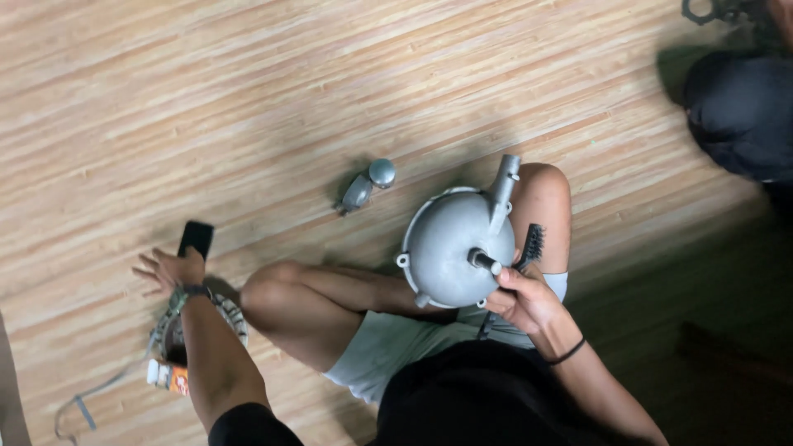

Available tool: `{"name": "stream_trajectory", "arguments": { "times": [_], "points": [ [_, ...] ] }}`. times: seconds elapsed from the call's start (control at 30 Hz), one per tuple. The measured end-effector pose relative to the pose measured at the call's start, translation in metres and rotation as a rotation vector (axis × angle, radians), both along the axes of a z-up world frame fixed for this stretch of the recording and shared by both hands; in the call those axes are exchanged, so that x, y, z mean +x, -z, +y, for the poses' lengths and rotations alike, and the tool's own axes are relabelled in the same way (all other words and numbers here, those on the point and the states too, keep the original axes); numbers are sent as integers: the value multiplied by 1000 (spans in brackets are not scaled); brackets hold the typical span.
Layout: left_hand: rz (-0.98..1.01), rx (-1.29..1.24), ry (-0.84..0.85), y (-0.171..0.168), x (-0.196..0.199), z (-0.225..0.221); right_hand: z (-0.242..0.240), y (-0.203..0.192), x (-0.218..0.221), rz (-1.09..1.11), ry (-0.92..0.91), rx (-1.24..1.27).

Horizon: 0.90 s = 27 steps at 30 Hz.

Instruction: Repairing a metal mechanical housing by probing and adjusting internal components with a small tool.

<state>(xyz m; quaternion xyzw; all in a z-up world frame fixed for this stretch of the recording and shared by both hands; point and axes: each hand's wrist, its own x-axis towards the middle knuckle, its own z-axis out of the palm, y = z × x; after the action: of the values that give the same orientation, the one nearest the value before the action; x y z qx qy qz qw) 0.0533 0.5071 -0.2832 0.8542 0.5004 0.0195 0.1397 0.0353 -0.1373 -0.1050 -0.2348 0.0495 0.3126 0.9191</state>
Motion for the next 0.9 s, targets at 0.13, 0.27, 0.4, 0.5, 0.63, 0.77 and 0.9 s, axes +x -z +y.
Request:
{"name": "stream_trajectory", "arguments": {
  "times": [0.13,0.27,0.4,0.5,0.63,0.77,0.9],
  "points": [
    [195,-42,18,29,2,17,0,13,-16,75,79,-30],
    [205,-52,98,64,1,34,3,13,-21,5,92,38],
    [160,-41,126,65,3,37,4,18,-30,15,146,61],
    [151,-33,112,76,3,38,10,2,-29,-51,168,75],
    [140,-72,89,45,6,16,12,-13,-33,-66,170,51],
    [-520,56,191,-48,10,-57,11,-22,-29,-93,162,49],
    [-1214,-258,550,-169,-2,-176,-2,24,-15,-219,105,-32]
  ]
}}
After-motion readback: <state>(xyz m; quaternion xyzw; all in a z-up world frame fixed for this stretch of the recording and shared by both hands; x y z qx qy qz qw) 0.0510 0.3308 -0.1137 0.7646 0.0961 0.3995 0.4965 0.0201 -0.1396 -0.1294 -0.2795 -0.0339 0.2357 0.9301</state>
